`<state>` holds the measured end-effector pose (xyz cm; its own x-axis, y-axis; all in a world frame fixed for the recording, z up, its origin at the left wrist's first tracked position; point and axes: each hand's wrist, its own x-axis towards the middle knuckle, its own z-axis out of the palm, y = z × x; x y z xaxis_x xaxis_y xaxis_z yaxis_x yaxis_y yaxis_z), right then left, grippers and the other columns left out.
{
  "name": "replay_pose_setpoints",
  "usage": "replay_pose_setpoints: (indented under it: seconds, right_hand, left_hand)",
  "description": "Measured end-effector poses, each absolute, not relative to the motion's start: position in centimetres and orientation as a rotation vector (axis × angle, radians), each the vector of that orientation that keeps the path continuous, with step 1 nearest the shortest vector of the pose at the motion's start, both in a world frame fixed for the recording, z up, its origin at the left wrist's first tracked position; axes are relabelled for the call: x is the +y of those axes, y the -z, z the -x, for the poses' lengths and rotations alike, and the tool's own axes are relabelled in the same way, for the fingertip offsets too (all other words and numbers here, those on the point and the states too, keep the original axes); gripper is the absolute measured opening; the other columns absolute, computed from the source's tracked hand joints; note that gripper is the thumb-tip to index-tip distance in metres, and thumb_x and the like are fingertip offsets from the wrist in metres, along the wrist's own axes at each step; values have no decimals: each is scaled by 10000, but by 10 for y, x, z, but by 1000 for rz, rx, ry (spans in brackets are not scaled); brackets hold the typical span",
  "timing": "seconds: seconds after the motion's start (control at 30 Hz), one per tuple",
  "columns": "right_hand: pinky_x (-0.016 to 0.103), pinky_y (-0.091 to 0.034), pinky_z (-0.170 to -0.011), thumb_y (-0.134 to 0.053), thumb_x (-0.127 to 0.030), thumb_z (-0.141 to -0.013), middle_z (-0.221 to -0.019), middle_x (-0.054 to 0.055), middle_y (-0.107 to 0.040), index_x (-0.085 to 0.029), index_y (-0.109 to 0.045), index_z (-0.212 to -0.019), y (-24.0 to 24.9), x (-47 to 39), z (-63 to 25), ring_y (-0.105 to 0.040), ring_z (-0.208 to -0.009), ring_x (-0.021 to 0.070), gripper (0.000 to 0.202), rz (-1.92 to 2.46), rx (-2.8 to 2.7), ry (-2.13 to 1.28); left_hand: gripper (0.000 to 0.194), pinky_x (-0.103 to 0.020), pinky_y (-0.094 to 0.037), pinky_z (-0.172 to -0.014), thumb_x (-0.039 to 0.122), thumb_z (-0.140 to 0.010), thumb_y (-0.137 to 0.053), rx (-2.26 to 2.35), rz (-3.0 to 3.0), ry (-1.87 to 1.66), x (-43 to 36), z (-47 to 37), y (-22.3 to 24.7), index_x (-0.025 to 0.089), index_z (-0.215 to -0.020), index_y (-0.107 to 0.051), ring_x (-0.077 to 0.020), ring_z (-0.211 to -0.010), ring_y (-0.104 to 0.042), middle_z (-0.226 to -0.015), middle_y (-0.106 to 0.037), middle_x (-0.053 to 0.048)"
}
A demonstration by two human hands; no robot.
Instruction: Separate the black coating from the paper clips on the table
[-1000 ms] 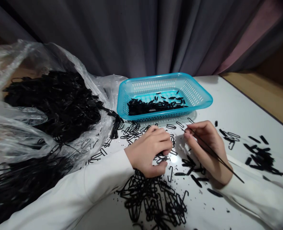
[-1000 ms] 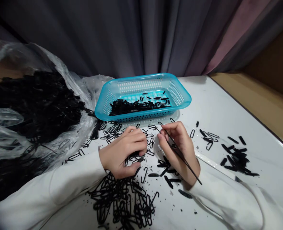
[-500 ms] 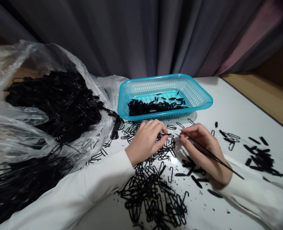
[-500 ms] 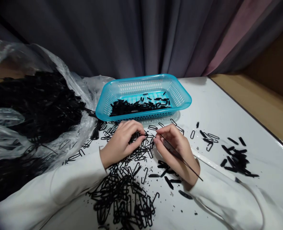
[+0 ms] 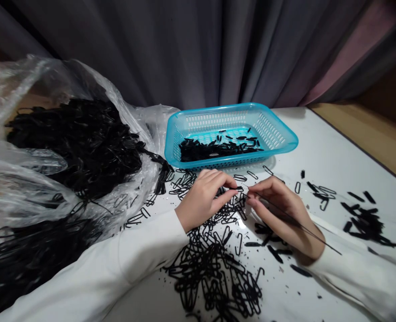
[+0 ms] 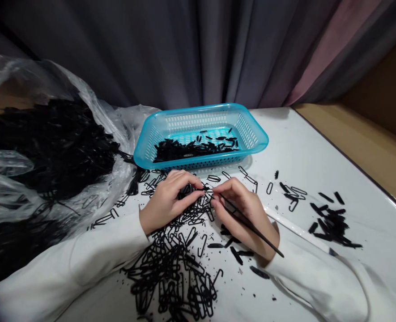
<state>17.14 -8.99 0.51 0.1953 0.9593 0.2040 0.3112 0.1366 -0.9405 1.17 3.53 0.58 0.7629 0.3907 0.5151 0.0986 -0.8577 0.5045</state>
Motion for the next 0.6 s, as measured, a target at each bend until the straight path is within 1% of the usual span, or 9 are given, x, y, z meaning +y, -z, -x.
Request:
replay_pose_setpoints:
  seconds: [0.17,0.37,0.5,0.6]
  right_hand:
    - [237,-420,-555,-579,-273,-887,-853,23,-607,-233,-532,-982,-4,-88,-172,-565,-744,126,114,1406,-1328,-716]
    - [246,-448,-561,-570,-286,-879,-850,35,-625,-212,-534,-980,-5,-88,-171,-587,-739,136,130,1425,-1363,-683]
    - [246,-462,-549,-554,-293,-878,-818,32,-641,-202,-541,-963,-7,-89,-171,-599,-703,133,125,1475,-1434,-611]
    - [243,-478,-558,-543,-289,-884,-832,34,-661,-208,-548,-952,-8,-90,-170,-623,-730,140,105,1530,-1501,-529]
  left_hand:
    - [84,-272,-385,-775,220,-885,-609,364,-2493,-885,35,-12,-6,178,-861,-540,-131,-798,-555,-802,-616,22]
    - [97,-270,-389,-768,213,-877,-618,358,-2466,-895,34,-12,-7,178,-842,-536,-127,-780,-551,-783,-610,24]
    - [90,-269,-393,-769,181,-880,-609,336,-2445,-873,34,-12,-7,182,-830,-533,-124,-780,-550,-772,-609,28]
    - [100,-263,-394,-765,158,-876,-608,330,-2440,-867,32,-12,-6,183,-815,-533,-116,-771,-545,-760,-607,34]
